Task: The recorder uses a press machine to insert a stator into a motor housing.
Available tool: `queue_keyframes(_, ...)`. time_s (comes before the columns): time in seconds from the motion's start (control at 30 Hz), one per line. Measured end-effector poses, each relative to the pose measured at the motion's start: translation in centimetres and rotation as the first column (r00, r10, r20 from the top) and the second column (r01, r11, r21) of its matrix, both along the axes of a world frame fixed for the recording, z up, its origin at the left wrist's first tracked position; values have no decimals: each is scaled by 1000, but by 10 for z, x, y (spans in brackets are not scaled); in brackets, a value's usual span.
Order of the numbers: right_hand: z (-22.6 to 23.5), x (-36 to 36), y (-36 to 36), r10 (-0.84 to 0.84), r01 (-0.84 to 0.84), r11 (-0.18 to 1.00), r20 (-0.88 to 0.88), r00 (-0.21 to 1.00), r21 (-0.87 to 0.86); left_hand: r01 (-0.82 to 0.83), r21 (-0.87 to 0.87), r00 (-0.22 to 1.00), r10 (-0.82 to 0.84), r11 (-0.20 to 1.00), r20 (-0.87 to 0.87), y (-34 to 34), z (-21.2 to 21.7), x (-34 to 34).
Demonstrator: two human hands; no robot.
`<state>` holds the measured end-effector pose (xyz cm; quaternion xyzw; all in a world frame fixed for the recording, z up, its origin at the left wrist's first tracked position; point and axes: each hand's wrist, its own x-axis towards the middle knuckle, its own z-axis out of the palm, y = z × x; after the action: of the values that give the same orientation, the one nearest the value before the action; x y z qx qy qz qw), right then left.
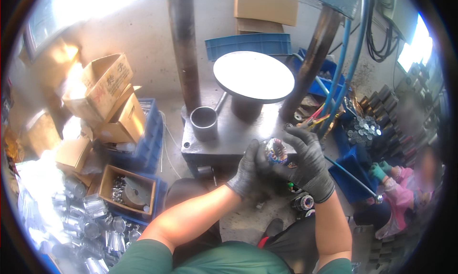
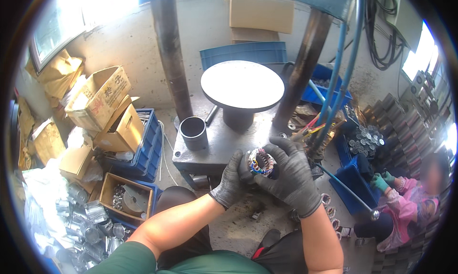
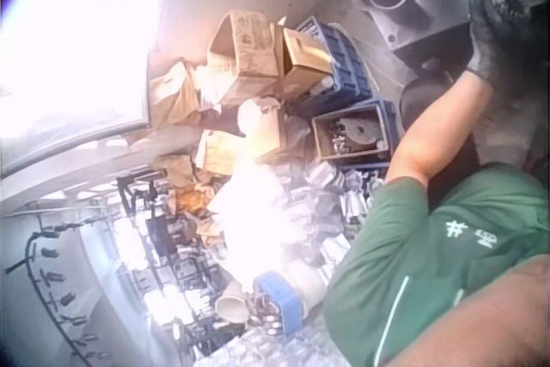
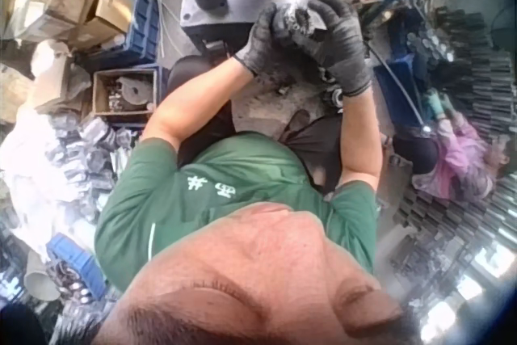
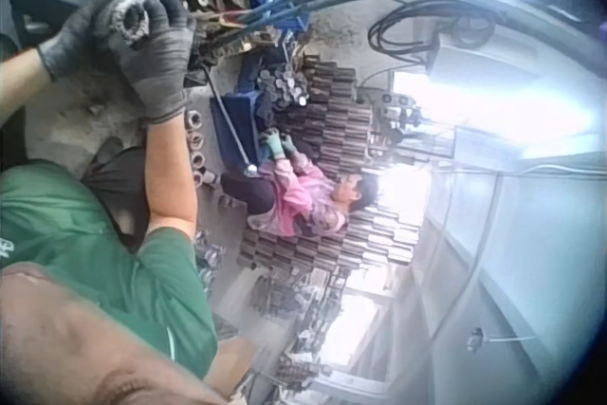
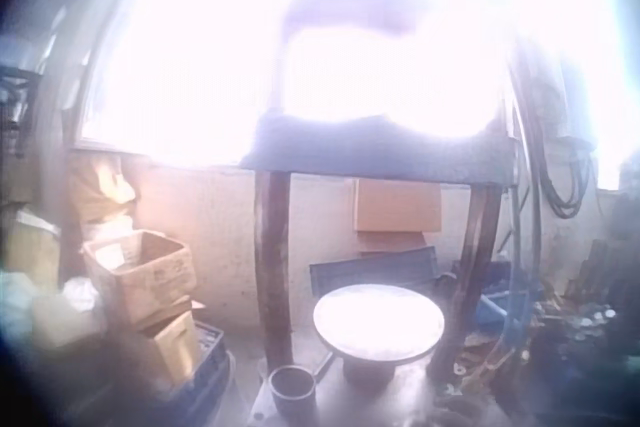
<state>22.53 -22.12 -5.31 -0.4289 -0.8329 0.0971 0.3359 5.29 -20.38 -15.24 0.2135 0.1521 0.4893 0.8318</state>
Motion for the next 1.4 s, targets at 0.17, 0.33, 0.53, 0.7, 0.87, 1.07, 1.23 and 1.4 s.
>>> queue_keyframes(0.17, -25, -19, -3, -113, 116, 993, -60, 992, 35, -176, 38, 979, 179, 984, -93, 10, -11, -11)
queue_keyframes(0.33, -43, -19, 7, -24, 33, 998, -147, 989, 57, -211, 70, 954, 221, 975, -200, 8, -15, -12)
queue_keyframes(0.53, -26, -6, 3, -39, 39, 999, -7, 999, -28, -224, 145, 922, 258, 964, -289, 3, -13, -19)
queue_keyframes(0.7, -40, -2, 12, -48, 55, 998, -193, 980, 35, -206, 125, 909, 238, 970, -343, 5, -25, -13)
queue_keyframes(0.87, -58, 2, 14, -52, 29, 995, -265, 963, -93, -231, 154, 906, 270, 961, -328, 4, -15, -9)
queue_keyframes(1.07, -77, -16, 2, -91, -42, 950, -402, 911, -310, -291, 168, 859, 335, 942, -388, -5, -12, -9)
queue_keyframes(1.23, -85, -28, -6, -74, -78, 955, -488, 870, -285, -275, 235, 859, 348, 932, -377, -8, -18, -7)
queue_keyframes(1.4, -75, -21, -2, -83, -26, 962, -383, 920, -271, -230, 302, 902, 319, 925, -291, -7, -15, -6)
